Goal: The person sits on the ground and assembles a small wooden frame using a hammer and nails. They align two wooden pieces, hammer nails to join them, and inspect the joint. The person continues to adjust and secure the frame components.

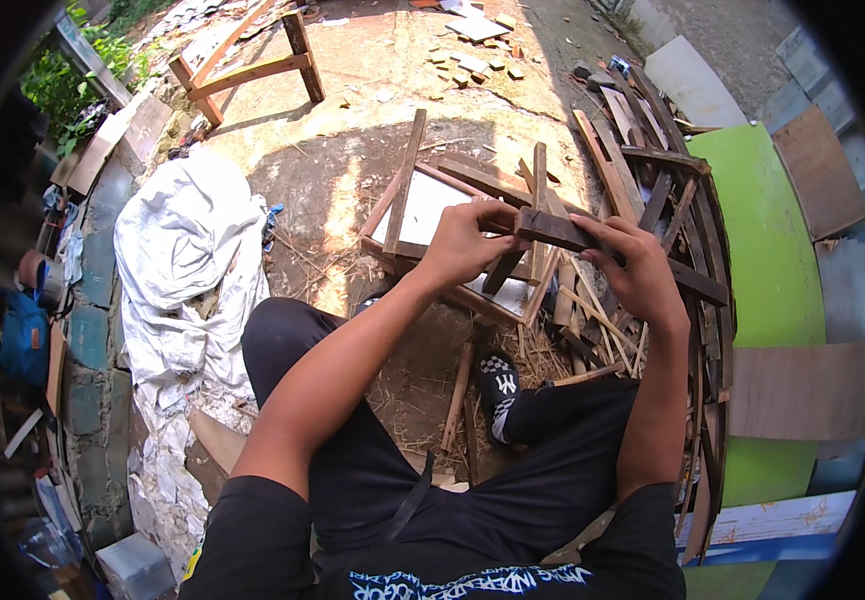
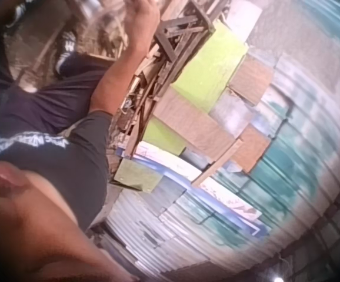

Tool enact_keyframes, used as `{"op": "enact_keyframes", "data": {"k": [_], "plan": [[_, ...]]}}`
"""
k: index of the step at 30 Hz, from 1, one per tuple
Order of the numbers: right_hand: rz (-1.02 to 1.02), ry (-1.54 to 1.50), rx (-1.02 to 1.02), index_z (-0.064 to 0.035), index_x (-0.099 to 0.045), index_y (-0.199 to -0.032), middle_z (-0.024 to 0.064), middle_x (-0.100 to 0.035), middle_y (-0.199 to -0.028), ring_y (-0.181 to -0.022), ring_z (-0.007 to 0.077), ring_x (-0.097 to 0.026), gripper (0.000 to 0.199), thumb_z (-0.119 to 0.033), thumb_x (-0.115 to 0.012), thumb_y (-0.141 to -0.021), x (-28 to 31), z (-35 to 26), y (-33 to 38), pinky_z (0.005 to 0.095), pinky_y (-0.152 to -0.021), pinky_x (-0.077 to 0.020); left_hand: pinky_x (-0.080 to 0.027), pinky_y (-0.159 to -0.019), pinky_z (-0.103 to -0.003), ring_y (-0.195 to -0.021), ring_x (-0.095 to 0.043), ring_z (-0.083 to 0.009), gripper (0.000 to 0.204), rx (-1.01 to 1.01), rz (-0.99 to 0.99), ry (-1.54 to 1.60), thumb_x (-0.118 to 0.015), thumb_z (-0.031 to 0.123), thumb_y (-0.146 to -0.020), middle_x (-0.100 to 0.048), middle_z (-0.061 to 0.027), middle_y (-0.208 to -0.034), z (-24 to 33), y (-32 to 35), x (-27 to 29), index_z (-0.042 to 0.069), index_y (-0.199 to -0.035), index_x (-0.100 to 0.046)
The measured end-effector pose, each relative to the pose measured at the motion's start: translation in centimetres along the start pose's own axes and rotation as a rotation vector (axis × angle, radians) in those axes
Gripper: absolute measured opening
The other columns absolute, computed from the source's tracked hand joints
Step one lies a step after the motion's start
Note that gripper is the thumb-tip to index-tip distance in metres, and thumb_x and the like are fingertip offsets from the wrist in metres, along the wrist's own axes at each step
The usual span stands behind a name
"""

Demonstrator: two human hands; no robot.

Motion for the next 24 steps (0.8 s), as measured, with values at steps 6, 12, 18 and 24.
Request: {"op": "enact_keyframes", "data": {"k": [6, 12, 18, 24], "plan": [[-0.007, 0.006, -0.004, -0.0209, -0.067, -0.136, 0.0138, -0.069, -0.104, -0.093, 0.0356, -0.065, 0.045, -0.016, -0.073, -0.091, -0.08, -0.12, -0.13, 0.0436, -0.083, -0.0511, -0.060, -0.088, -0.032, -0.102, -0.074, -0.0189, 0.033, 0.011, -0.011, -0.042, -0.077, 0.002, -0.086, -0.077, -0.0126, -0.106, 0.28, 0.03, 0.11, -0.005, -0.118, -0.071], [-0.024, 0.000, -0.026, -0.0209, -0.067, -0.136, 0.0139, -0.069, -0.104, -0.093, 0.0360, -0.065, 0.045, -0.016, -0.072, -0.091, -0.19, 0.08, -0.15, 0.0440, -0.084, -0.0510, -0.060, -0.088, -0.032, -0.101, -0.074, -0.0188, 0.034, 0.016, -0.018, -0.050, -0.078, 0.003, -0.086, -0.077, -0.0124, -0.106, 0.29, 0.01, 0.07, -0.005, -0.118, -0.070], [-0.027, 0.017, -0.026, -0.0210, -0.066, -0.137, 0.0146, -0.069, -0.109, -0.097, 0.0355, -0.066, 0.047, -0.015, -0.073, -0.090, -0.14, 0.16, -0.23, 0.0431, -0.086, -0.0511, -0.060, -0.088, -0.031, -0.103, -0.073, -0.0185, 0.035, 0.035, -0.024, -0.050, -0.075, 0.001, -0.088, -0.076, -0.0127, -0.108, 0.34, 0.00, 0.04, -0.005, -0.122, -0.069], [-0.052, 0.011, -0.042, -0.0216, -0.067, -0.136, 0.0143, -0.070, -0.114, -0.100, 0.0349, -0.067, 0.048, -0.013, -0.073, -0.090, -0.08, 0.14, -0.52, 0.0427, -0.089, -0.0515, -0.060, -0.089, -0.032, -0.104, -0.072, -0.0191, 0.037, 0.047, -0.057, 0.011, -0.076, 0.003, -0.088, -0.076, -0.0131, -0.110, -0.48, -0.29, 0.38, -0.005, -0.124, -0.068]]}}
Point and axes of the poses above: each hand's wrist, its own y-axis away from the middle knuckle, its own x-axis out of the back of the hand, z = x × y, the point moved 1 cm from there along -y, towards the middle knuckle
